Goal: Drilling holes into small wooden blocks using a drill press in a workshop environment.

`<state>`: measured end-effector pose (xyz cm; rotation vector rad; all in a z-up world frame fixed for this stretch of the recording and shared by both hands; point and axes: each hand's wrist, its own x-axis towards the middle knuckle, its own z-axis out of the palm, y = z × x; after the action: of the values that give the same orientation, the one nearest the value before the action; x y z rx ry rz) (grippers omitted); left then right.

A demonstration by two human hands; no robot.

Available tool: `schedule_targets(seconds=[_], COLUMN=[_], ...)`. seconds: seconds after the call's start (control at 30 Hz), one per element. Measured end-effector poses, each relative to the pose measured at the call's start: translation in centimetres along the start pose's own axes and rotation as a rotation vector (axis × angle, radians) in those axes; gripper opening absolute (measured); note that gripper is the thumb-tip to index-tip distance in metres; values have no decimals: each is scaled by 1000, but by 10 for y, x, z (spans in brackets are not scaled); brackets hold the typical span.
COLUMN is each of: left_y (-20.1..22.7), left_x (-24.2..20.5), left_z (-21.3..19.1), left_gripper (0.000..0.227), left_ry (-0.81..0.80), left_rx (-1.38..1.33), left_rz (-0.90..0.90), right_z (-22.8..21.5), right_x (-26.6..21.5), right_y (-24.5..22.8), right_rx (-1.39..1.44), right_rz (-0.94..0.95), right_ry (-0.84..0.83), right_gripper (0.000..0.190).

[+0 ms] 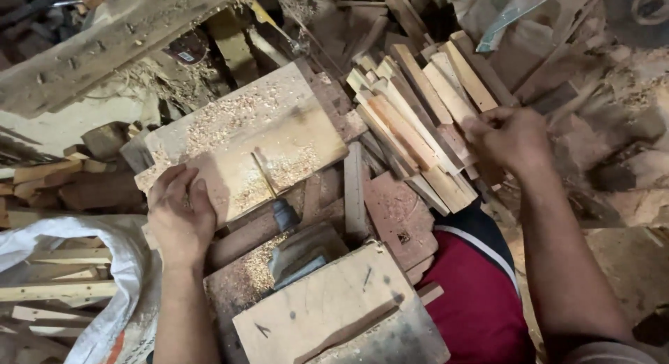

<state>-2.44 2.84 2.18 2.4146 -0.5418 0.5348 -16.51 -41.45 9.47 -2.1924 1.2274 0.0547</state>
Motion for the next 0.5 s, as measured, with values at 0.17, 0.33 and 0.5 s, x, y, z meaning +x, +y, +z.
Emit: schedule_targets(seconds=[0.17,0.33,0.5], left_y=[1,-25,-21], left_x=[2,0,21], left_z=[3,19,31], left_gripper=[26,42,59], left_ry=[48,66,66], left_rx=[31,59,-220], left_rz=[-17,-100,79], right_z=[4,54,130], right_x=[14,-21,-28], right_y=[8,-69,-133], right_rx=[-30,104,-69], right_rz=[-334,-896,-999], right_ry=[221,140,-43], right_gripper=[34,34,29])
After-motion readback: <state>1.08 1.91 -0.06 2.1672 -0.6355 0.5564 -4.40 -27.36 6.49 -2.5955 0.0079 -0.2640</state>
